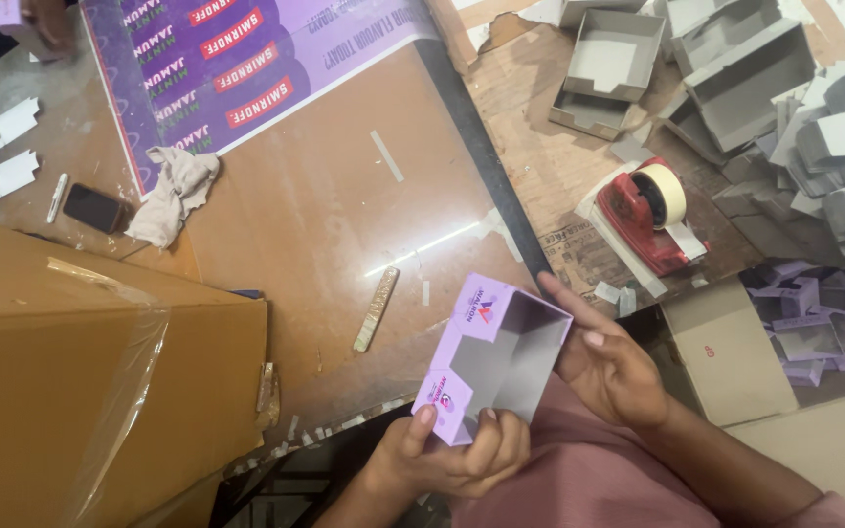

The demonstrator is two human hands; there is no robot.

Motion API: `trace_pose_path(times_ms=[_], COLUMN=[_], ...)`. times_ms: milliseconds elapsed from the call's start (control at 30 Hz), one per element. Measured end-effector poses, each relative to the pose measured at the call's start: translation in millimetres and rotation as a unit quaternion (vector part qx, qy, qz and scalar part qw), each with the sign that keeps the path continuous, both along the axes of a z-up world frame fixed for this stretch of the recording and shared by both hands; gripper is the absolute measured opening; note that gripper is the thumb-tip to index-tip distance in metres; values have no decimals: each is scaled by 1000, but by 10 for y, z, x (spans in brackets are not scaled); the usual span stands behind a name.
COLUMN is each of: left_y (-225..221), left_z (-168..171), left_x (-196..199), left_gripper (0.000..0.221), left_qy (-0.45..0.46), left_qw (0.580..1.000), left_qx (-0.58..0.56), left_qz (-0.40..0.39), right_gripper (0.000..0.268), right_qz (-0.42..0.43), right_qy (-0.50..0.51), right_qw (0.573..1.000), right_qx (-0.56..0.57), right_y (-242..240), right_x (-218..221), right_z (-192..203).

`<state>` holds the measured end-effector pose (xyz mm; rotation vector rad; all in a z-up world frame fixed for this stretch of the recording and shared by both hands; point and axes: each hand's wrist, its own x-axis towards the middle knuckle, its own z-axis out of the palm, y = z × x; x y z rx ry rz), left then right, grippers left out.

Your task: The person assembles small purple cardboard boxes on a workbench. They fold the flaps, press the edges, and use a wooden stick to crease the folds. The person handles multiple boxes one at a time, stacking completed units aside.

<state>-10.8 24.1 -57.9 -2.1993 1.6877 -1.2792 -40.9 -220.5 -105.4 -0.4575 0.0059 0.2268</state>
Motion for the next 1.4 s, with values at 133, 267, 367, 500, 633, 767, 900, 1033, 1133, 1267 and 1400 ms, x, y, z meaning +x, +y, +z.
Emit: trace_pose_path(times_ms=[133,267,367,500,633,767,900,1033,1133,1267,1400], left_y=[3,-3,-8,-67,-152,-222,-273,-289,-300,-322,-300], left_z=[-27,-56,-89,-142,-160,-171,-225,-291,-337,-382,-404], left_x=[14,35,46,80,96,115,135,131,112,115,107], left_gripper=[14,14,11,7,34,47,39,15,11,11,41], left_qy=[-12,-26,-29,-84,-111,-125,-149,-121,-111,-124,-187], left_qw=[1000,1000,999,994,989,986,985,986,987,985,979], left_qx=[-5,-4,6,30,68,75,48,46,48,54,63], left_qz=[-4,-14,-32,-64,-72,-79,-79,-104,-109,-107,-53], right_gripper=[64,55,50,43,38,35,37,34,36,42,41], right_qz=[-2,-15,-24,-31,-33,-57,-74,-66,-63,-70,-59], right_qy=[62,76,101,137,167,151,179,225,230,291,303], right_qw=[991,990,986,978,969,972,959,952,949,945,948], right_qx=[-117,-114,-128,-154,-180,-173,-207,-196,-207,-130,-81], right_y=[-38,-45,-13,41,98,145,178,187,184,184,181], right_x=[6,33,37,71,55,44,64,69,81,123,126], right_z=[-146,-235,-269,-345,-469,-542,-525,-462,-444,-455,-436])
